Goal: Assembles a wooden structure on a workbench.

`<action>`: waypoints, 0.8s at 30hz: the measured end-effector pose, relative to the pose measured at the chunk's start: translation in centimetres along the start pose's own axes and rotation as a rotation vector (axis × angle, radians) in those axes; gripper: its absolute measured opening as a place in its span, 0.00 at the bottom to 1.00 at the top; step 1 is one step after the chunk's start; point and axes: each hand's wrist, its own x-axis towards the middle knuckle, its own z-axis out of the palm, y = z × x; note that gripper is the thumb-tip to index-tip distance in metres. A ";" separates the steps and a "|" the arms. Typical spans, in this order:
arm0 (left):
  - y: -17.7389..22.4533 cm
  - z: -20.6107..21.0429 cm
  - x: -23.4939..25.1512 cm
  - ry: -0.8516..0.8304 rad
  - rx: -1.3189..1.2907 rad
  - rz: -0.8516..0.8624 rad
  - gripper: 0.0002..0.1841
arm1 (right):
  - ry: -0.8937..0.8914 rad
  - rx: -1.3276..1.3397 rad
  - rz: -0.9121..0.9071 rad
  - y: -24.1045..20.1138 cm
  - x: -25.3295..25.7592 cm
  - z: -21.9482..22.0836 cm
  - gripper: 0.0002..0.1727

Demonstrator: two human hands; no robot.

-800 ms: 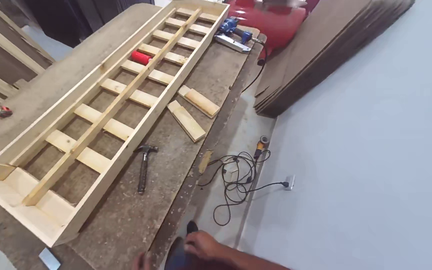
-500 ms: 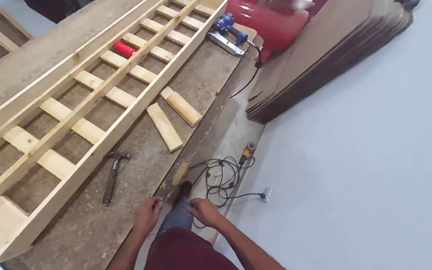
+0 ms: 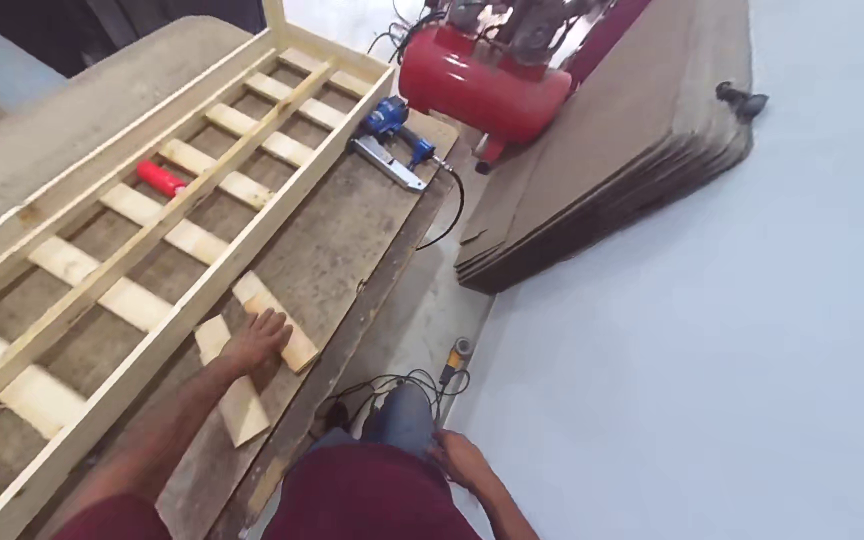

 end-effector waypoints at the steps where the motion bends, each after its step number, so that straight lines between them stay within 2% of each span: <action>1: -0.6 -0.5 1.9 -0.044 0.032 0.057 0.38 | 0.031 0.050 0.002 1.2 0.9 -1.9 0.27; 5: -2.0 -3.5 7.8 -0.166 0.091 0.125 0.35 | 0.033 0.137 -0.068 3.9 6.3 -11.2 0.25; 7: -1.0 -5.7 10.0 -0.214 0.067 0.027 0.32 | 0.012 0.133 -0.128 4.3 10.6 -17.3 0.24; 8: 0.1 -7.7 11.4 -0.191 0.017 -0.064 0.35 | 0.022 0.123 -0.173 4.1 13.2 -20.7 0.25; 9: 1.8 -9.6 12.6 -0.120 -0.091 -0.184 0.40 | 0.038 0.101 -0.230 3.7 15.8 -24.2 0.25; 11: 5.9 -14.6 15.3 0.156 -0.423 -0.496 0.50 | 0.065 0.011 -0.390 0.8 20.8 -31.6 0.29; 12: 8.2 -17.1 16.8 0.341 -0.586 -0.629 0.53 | 0.060 -0.041 -0.488 -1.4 22.4 -34.8 0.32; 14: 12.5 -20.6 21.5 0.773 -0.894 -0.732 0.60 | 0.039 -0.097 -0.711 -7.0 23.6 -41.5 0.39; 16: 16.1 -23.4 27.7 1.160 -1.241 -0.686 0.70 | 0.014 -0.101 -0.934 -12.5 23.7 -47.2 0.46; 17: 17.4 -24.8 31.1 1.319 -1.372 -0.624 0.72 | -0.002 -0.104 -0.996 -15.0 23.8 -49.7 0.48; 19: 19.0 -27.3 37.1 1.520 -1.539 -0.504 0.71 | -0.040 -0.145 -0.964 -18.8 23.9 -54.5 0.46; 21: 19.0 -29.3 41.0 1.537 -1.609 -0.405 0.67 | -0.073 -0.211 -0.875 -20.9 25.3 -59.5 0.34; 24: 15.7 -30.6 43.7 1.320 -1.607 -0.311 0.45 | -0.192 -0.182 -0.931 -21.6 30.8 -66.9 0.34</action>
